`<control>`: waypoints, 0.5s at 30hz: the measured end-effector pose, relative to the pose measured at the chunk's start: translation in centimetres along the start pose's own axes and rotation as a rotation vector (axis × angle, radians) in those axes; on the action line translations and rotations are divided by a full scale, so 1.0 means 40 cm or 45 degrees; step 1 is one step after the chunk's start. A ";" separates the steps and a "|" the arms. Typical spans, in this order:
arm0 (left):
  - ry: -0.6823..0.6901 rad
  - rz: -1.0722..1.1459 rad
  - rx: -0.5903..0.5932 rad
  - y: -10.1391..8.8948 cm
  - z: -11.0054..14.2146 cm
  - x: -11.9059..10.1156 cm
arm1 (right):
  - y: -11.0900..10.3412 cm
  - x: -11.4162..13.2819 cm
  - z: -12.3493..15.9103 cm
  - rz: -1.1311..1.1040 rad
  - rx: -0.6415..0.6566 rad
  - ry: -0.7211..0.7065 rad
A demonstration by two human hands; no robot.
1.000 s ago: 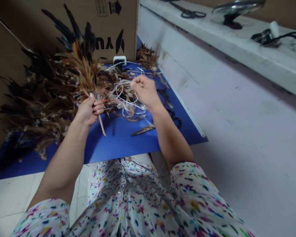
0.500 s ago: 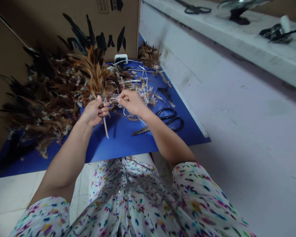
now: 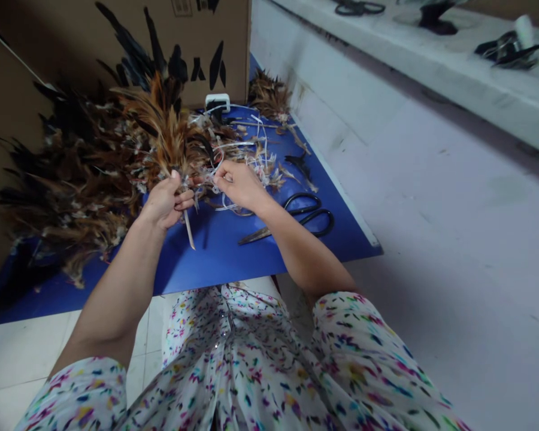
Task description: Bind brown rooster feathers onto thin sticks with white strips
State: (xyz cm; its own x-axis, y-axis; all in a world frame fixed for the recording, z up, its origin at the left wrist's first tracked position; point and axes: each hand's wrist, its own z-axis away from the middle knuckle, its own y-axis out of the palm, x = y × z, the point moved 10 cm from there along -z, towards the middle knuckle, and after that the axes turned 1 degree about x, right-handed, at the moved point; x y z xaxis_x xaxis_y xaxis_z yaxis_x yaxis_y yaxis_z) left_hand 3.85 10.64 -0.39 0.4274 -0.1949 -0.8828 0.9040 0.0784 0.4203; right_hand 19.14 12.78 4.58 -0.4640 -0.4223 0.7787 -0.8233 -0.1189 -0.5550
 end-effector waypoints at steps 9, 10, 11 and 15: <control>-0.015 -0.004 0.054 0.015 0.000 0.014 | 0.031 0.023 0.005 -0.050 0.118 -0.052; -0.023 -0.018 0.088 0.020 0.000 0.017 | 0.030 0.024 0.005 -0.060 0.118 -0.052; -0.029 -0.035 0.126 0.025 -0.001 0.021 | 0.028 0.024 0.005 -0.069 0.110 -0.051; -0.047 -0.112 0.209 0.036 0.000 0.030 | 0.007 0.022 0.002 -0.096 0.051 -0.051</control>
State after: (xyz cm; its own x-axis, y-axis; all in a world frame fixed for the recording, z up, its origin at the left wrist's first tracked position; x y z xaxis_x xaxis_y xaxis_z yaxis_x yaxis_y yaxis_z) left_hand 5.68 10.51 -0.86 0.3433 -0.2299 -0.9107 0.9224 -0.1005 0.3731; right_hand 18.52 12.31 5.11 -0.3868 -0.4461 0.8071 -0.8413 -0.1876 -0.5069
